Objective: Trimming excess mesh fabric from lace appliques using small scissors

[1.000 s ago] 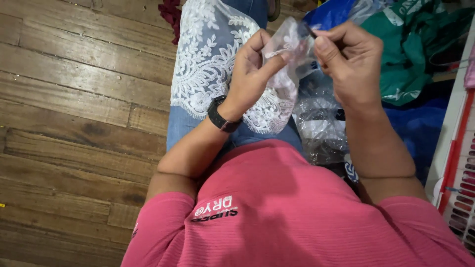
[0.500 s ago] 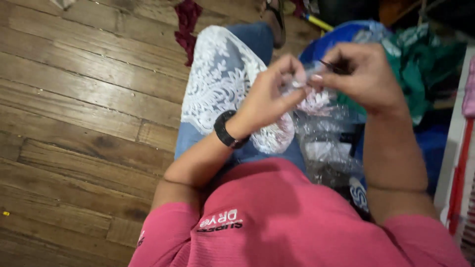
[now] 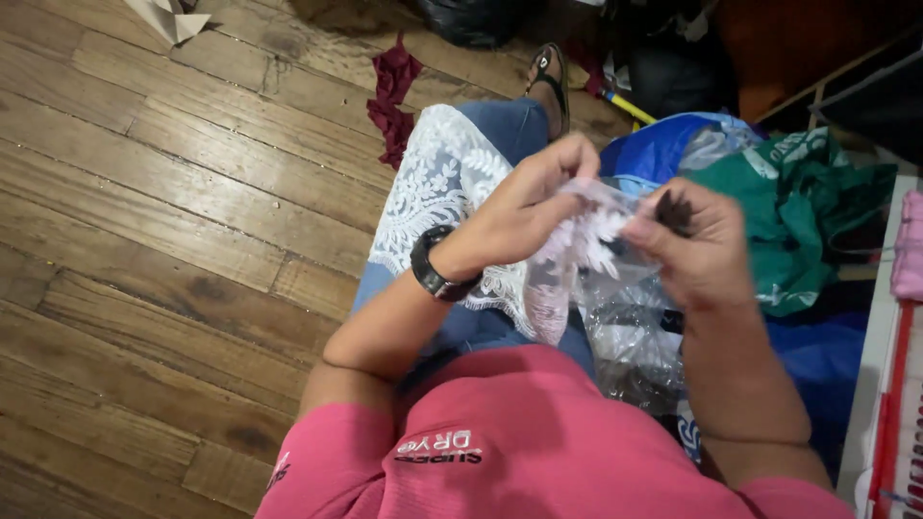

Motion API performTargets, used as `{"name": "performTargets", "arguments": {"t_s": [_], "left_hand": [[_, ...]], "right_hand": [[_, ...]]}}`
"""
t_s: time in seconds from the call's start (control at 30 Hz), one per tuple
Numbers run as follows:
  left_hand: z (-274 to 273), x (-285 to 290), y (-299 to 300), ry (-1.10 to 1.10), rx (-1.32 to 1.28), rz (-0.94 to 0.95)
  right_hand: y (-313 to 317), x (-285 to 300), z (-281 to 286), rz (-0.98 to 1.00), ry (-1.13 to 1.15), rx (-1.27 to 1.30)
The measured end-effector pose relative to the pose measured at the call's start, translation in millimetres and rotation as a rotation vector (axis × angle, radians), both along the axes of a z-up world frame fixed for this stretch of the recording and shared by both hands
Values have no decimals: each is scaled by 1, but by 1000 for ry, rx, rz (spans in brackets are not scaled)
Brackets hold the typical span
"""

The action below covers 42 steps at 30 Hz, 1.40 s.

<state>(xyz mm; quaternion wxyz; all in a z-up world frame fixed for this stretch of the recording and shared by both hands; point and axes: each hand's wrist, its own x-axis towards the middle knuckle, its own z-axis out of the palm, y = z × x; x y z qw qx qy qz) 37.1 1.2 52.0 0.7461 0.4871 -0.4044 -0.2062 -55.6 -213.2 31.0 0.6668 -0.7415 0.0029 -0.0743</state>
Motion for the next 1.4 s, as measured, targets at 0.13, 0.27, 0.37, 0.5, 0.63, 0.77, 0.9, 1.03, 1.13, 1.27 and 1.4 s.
{"name": "performTargets", "arguments": {"t_s": [0.13, 0.27, 0.37, 0.5, 0.63, 0.77, 0.9, 1.03, 1.13, 1.27, 1.4], "left_hand": [[-11, 1, 3, 8, 94, 253], [-7, 0, 11, 117, 226, 294], [-6, 1, 15, 163, 247, 364], [-30, 4, 11, 149, 228, 347], [-25, -2, 15, 102, 179, 212], [-27, -7, 15, -6, 273, 451], [-35, -10, 9, -490, 185, 941], [-37, -15, 6, -732, 108, 1227], [-41, -28, 2, -816, -58, 1296], [-5, -65, 30, -837, -69, 880], [-27, -83, 25, -734, 248, 754]], "right_hand": [[16, 7, -32, -3, -91, 251], [24, 10, -40, -33, -75, 235], [25, 14, -39, -46, -77, 170], [24, 14, -44, -40, -24, 143], [19, 14, -46, -23, 11, 109], [21, 13, -27, -5, -4, 174], [9, 19, -44, -17, -3, 254], [-7, 18, -51, -36, -79, 320], [-27, 17, -55, -58, -114, 344], [0, 8, 9, -61, -81, 166], [-10, 5, 26, -74, -37, 332]]}}
